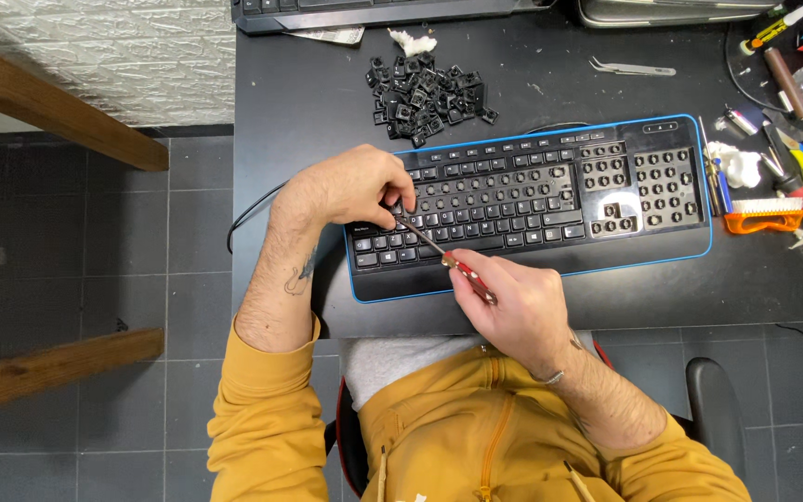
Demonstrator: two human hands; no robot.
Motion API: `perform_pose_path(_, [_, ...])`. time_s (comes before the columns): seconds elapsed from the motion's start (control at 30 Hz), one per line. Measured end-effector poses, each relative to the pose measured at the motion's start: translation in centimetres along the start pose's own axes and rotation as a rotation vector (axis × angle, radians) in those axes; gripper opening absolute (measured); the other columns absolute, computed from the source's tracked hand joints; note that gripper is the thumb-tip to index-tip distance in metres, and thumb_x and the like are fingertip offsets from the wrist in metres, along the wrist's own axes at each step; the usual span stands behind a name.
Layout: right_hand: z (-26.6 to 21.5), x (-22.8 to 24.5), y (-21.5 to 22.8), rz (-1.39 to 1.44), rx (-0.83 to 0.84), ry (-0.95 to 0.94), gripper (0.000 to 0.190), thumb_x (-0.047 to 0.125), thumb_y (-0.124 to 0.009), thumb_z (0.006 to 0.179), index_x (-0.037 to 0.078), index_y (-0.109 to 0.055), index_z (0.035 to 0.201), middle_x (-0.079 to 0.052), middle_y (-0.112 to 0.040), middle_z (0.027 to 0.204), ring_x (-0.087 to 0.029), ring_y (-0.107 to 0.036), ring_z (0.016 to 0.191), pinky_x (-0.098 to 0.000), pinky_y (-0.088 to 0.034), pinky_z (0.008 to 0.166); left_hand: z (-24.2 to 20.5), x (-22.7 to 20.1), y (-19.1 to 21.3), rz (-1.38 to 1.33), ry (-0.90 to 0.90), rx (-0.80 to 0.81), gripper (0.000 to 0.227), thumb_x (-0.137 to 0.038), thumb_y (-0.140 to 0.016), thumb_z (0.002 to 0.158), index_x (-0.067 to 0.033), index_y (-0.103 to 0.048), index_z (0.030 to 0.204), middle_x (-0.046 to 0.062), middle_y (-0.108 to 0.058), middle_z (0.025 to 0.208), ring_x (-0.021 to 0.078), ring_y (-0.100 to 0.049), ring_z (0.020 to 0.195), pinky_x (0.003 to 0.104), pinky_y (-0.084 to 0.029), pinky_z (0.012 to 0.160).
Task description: The person uses a red-handled screwdriver to pry off individual keycaps from a black keyboard. They systematically remove keycaps across the main typing area and number pad, placing each removed keycap into a growing pile on the desk.
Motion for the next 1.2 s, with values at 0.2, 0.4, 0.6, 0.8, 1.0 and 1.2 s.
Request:
perform_pose_path(0.2, [-1.9, -1.5, -1.1, -0.154, 0.084, 0.0, 0.018, 0.027, -0.067, 0.097, 0.025, -0.074, 0.113, 0.001, -0.057, 0.062, -0.021, -0.065, 0.053, -0.032, -0.054, 0.052, -0.1, 1.1, 0.3, -0.021, 0.034, -0.056, 0.035, -0.013, -0.092, 0.065, -0.0107, -0.075, 0.096, 0.004, -0.07, 0.079, 0.0213, -0.072, 0.074, 0.038, -0.059, 0.073])
perform_pose_path(0.4, [-4.4, -4.2, -3.7, -0.15, 0.119, -0.077, 0.023, 0.031, -0.062, 0.099, 0.027, -0.073, 0.119, 0.003, -0.064, 0.067, -0.02, -0.07, 0.058, -0.0307, -0.057, 0.055, -0.3, 1.0, 0.1, 0.08, 0.085, -0.039, 0.032, -0.018, -0.092, 0.065, -0.0151, -0.077, 0.093, 0.003, -0.071, 0.08, 0.0257, -0.073, 0.083, 0.04, -0.06, 0.077])
perform_pose_path(0.6, [-4.5, -4.2, -4.2, -0.082, 0.165, -0.142, 0.025, 0.027, -0.061, 0.101, 0.02, -0.073, 0.122, -0.004, -0.077, 0.083, -0.025, -0.076, 0.071, -0.0339, -0.06, 0.063, -0.1, 1.3, 0.0, 0.077, 0.107, -0.036, 0.031, -0.018, -0.092, 0.065, -0.0157, -0.078, 0.093, 0.002, -0.071, 0.08, 0.0251, -0.073, 0.084, 0.04, -0.06, 0.078])
perform_pose_path(0.8, [-6.3, -5.4, -5.4, -0.071, 0.205, -0.187, 0.028, 0.026, -0.059, 0.102, 0.018, -0.073, 0.124, -0.006, -0.077, 0.079, -0.025, -0.076, 0.068, -0.0339, -0.06, 0.061, -0.2, 1.3, 0.0, 0.057, 0.121, -0.021, 0.03, -0.018, -0.09, 0.066, -0.0152, -0.078, 0.093, 0.002, -0.071, 0.081, 0.0255, -0.073, 0.084, 0.04, -0.06, 0.077])
perform_pose_path(1.0, [-4.2, -3.8, -4.0, -0.019, 0.146, -0.157, 0.026, 0.022, -0.065, 0.1, 0.015, -0.073, 0.124, -0.007, -0.075, 0.077, -0.025, -0.074, 0.063, -0.0317, -0.058, 0.056, -0.2, 1.3, 0.1, 0.054, 0.128, -0.02, 0.03, -0.019, -0.09, 0.067, -0.0148, -0.078, 0.094, 0.001, -0.071, 0.082, 0.0233, -0.072, 0.082, 0.038, -0.06, 0.077])
perform_pose_path(1.2, [-5.3, -4.6, -3.7, 0.028, 0.052, -0.144, 0.027, 0.021, -0.068, 0.097, 0.016, -0.074, 0.123, -0.003, -0.061, 0.068, -0.023, -0.065, 0.054, -0.0306, -0.056, 0.053, -0.6, 0.4, 1.2, -0.029, 0.08, -0.07, 0.03, -0.022, -0.089, 0.067, -0.0106, -0.075, 0.092, 0.004, -0.068, 0.081, 0.0212, -0.07, 0.076, 0.036, -0.059, 0.073])
Point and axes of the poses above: each hand's wrist, its own z-axis towards the middle knuckle, its own y-axis out of the back of the hand, x = y × z, the point moved 9 cm from there along z, towards the middle knuckle
